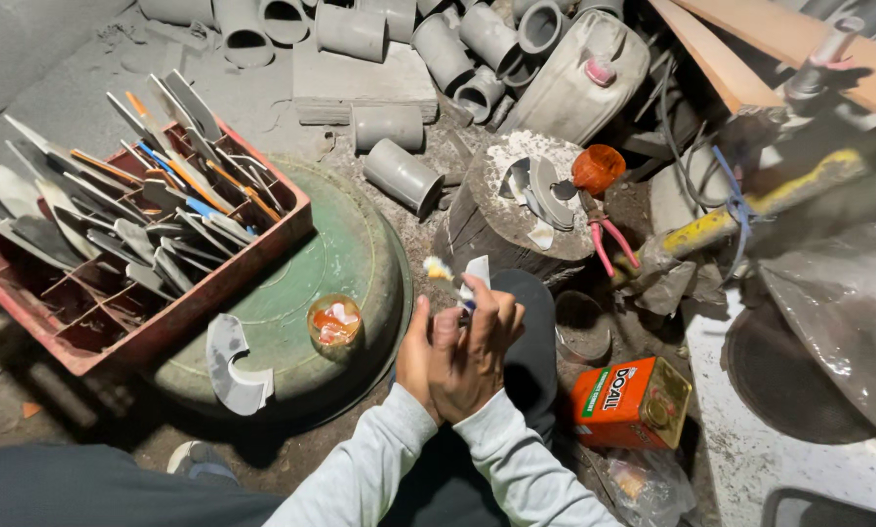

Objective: The person sits on the floor and uses a toothbrush to apply orange paint to small curved plastic pieces. They dip the brush into a small container of paint and brush the surface of each piece before placing it into a red crate.

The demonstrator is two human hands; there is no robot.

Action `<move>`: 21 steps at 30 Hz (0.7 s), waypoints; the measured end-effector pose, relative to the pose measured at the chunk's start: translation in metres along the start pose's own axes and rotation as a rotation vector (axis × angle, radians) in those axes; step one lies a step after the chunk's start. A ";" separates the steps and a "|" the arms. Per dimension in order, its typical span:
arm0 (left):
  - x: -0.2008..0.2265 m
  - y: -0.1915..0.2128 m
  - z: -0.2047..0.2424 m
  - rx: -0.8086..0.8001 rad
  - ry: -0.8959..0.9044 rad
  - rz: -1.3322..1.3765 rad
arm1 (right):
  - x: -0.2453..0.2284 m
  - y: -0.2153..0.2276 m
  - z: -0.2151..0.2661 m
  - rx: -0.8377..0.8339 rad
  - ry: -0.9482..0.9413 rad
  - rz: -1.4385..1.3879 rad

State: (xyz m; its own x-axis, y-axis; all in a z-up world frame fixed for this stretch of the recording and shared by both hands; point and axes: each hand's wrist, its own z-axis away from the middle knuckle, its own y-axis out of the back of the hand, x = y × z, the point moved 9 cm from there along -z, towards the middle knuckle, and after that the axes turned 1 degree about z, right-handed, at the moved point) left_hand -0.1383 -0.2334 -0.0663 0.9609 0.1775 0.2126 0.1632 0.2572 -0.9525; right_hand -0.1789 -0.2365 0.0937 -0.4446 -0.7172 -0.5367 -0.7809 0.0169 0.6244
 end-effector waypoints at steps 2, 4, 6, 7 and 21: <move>-0.007 0.006 0.008 0.133 0.092 -0.073 | -0.005 0.002 0.000 -0.010 0.059 -0.005; -0.006 0.004 0.014 0.190 0.118 -0.145 | -0.001 0.005 -0.003 0.006 0.045 0.033; 0.002 -0.004 0.020 0.169 0.082 -0.219 | 0.002 0.007 -0.008 0.041 0.063 0.074; 0.004 -0.003 0.024 0.200 0.100 -0.268 | 0.003 0.009 -0.012 0.069 0.088 0.098; 0.010 -0.012 0.061 0.273 0.353 -0.397 | 0.071 -0.004 -0.044 -0.136 -0.306 -0.213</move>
